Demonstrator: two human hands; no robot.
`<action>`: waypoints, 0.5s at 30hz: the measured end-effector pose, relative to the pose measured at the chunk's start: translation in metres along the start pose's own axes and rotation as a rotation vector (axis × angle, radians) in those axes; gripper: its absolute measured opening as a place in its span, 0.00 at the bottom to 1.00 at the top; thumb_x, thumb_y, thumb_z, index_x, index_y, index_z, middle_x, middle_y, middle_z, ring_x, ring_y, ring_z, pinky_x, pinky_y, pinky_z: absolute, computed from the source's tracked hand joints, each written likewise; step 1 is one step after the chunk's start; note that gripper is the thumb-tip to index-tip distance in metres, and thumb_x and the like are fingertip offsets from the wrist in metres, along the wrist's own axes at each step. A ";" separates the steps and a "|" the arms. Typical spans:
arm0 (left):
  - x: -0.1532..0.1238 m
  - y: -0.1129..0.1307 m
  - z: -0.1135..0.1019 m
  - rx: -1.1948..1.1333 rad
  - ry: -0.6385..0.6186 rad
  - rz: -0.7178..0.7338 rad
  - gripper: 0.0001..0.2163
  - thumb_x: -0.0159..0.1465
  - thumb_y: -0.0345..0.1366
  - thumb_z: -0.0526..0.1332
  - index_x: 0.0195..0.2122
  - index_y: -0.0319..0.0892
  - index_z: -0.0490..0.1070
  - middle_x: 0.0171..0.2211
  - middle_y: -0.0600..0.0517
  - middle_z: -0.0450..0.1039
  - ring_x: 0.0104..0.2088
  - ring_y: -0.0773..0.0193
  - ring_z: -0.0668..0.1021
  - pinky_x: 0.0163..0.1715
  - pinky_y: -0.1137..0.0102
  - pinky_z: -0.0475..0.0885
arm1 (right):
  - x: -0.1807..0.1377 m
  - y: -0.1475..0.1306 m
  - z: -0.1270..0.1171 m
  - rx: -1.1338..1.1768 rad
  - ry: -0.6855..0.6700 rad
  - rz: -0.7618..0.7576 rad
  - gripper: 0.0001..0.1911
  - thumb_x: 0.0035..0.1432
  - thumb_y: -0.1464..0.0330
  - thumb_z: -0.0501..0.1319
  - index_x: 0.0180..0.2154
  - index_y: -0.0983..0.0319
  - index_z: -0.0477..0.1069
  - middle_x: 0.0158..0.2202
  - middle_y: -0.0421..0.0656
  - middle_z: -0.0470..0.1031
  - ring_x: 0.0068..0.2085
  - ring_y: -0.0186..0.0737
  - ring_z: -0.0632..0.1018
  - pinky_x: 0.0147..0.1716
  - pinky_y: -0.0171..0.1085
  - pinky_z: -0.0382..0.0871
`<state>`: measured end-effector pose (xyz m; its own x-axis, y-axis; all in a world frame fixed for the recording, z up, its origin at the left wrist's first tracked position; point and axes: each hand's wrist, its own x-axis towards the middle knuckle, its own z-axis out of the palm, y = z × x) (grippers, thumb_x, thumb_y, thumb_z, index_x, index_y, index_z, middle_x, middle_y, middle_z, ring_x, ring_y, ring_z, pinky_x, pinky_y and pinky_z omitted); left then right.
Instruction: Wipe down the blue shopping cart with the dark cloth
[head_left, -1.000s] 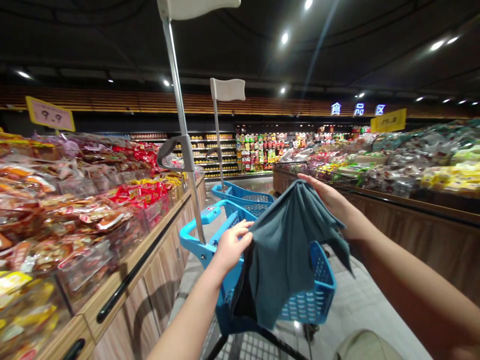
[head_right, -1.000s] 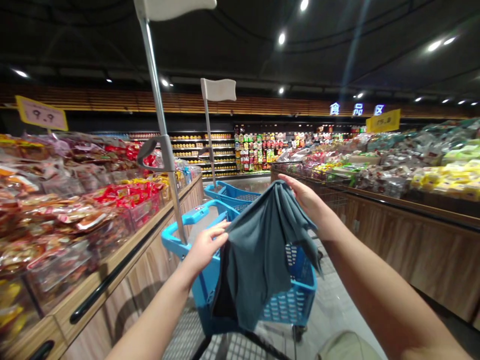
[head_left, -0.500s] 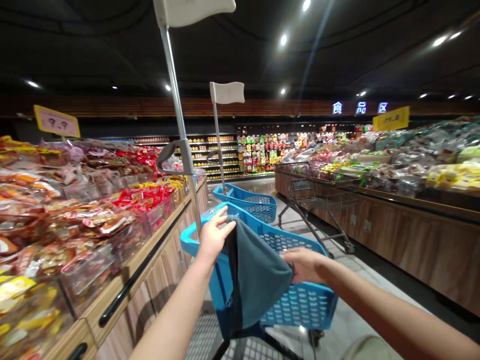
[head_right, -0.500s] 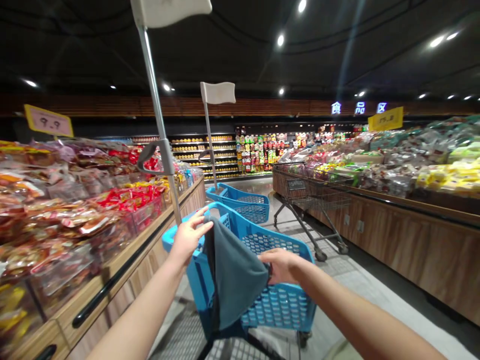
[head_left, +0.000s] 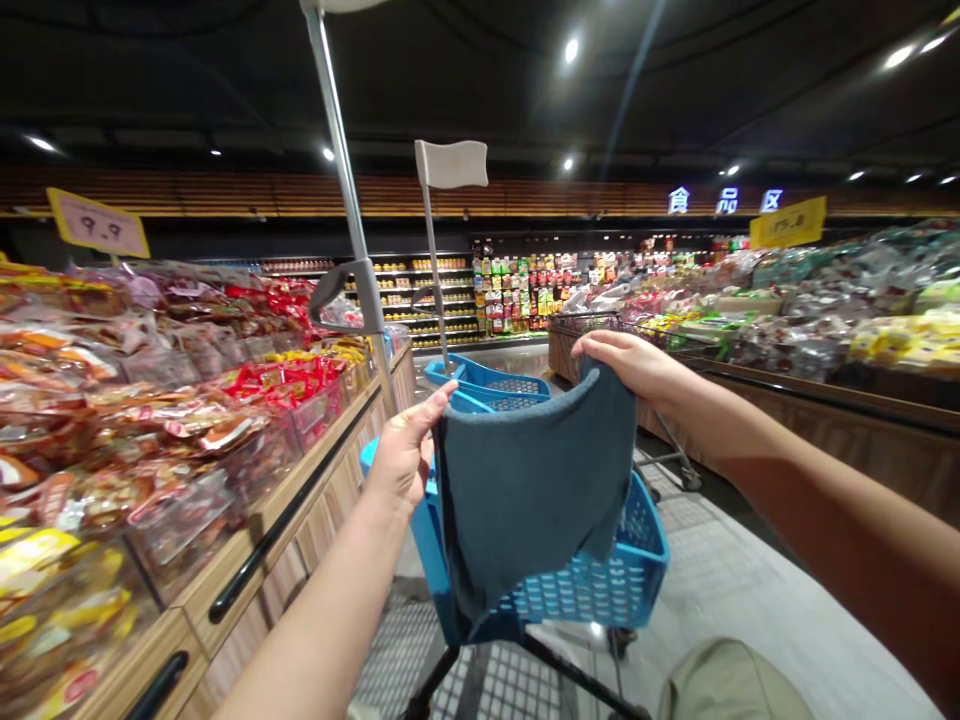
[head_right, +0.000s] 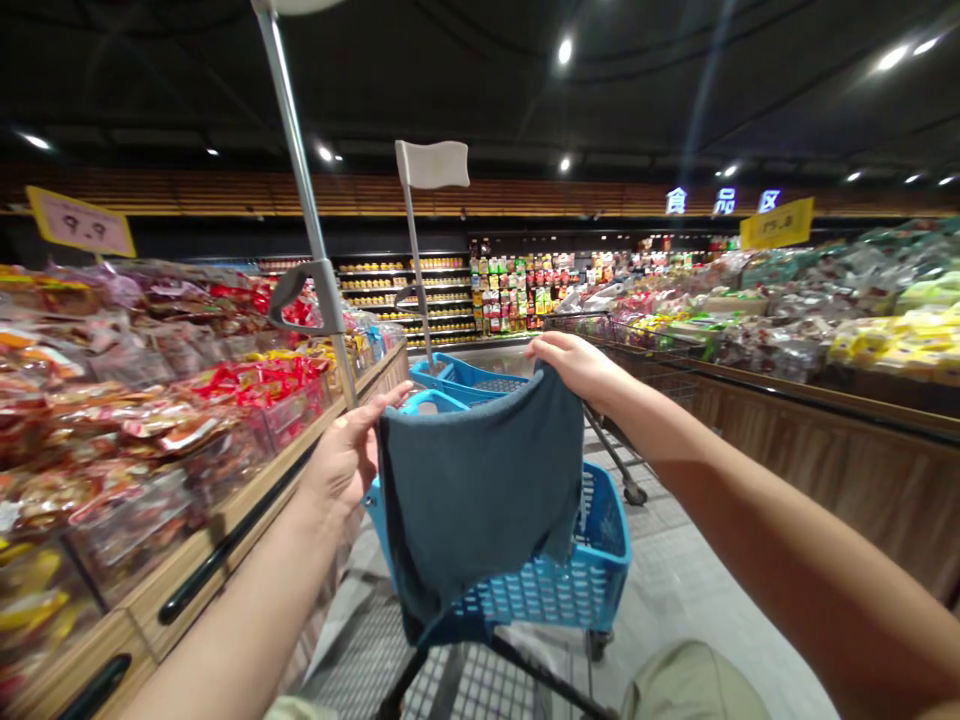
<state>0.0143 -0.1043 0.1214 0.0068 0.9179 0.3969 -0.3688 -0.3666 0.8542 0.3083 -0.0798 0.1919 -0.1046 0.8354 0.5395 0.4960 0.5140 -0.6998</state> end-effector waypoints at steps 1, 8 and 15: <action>-0.001 -0.001 0.001 0.014 -0.028 -0.041 0.28 0.49 0.47 0.72 0.49 0.37 0.76 0.43 0.43 0.80 0.38 0.54 0.82 0.39 0.62 0.77 | 0.001 -0.009 -0.001 0.058 -0.031 0.025 0.19 0.55 0.52 0.58 0.37 0.60 0.72 0.24 0.38 0.68 0.24 0.34 0.67 0.22 0.32 0.60; -0.002 -0.002 -0.031 0.521 0.084 0.259 0.15 0.52 0.50 0.69 0.30 0.42 0.81 0.50 0.44 0.77 0.57 0.46 0.72 0.62 0.55 0.60 | 0.020 -0.028 -0.033 -0.231 -0.166 -0.092 0.19 0.47 0.50 0.66 0.32 0.59 0.75 0.23 0.38 0.70 0.25 0.35 0.69 0.23 0.33 0.60; -0.009 0.004 -0.041 0.182 0.139 0.125 0.24 0.55 0.50 0.66 0.48 0.39 0.77 0.50 0.45 0.77 0.55 0.48 0.74 0.58 0.56 0.66 | 0.033 -0.001 -0.052 -0.476 -0.479 -0.154 0.17 0.52 0.52 0.60 0.33 0.57 0.79 0.35 0.40 0.80 0.38 0.45 0.78 0.39 0.39 0.69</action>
<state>-0.0251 -0.1078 0.1074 -0.1604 0.8714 0.4636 -0.1856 -0.4879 0.8529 0.3488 -0.0625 0.2350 -0.5191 0.8098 0.2736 0.7576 0.5841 -0.2915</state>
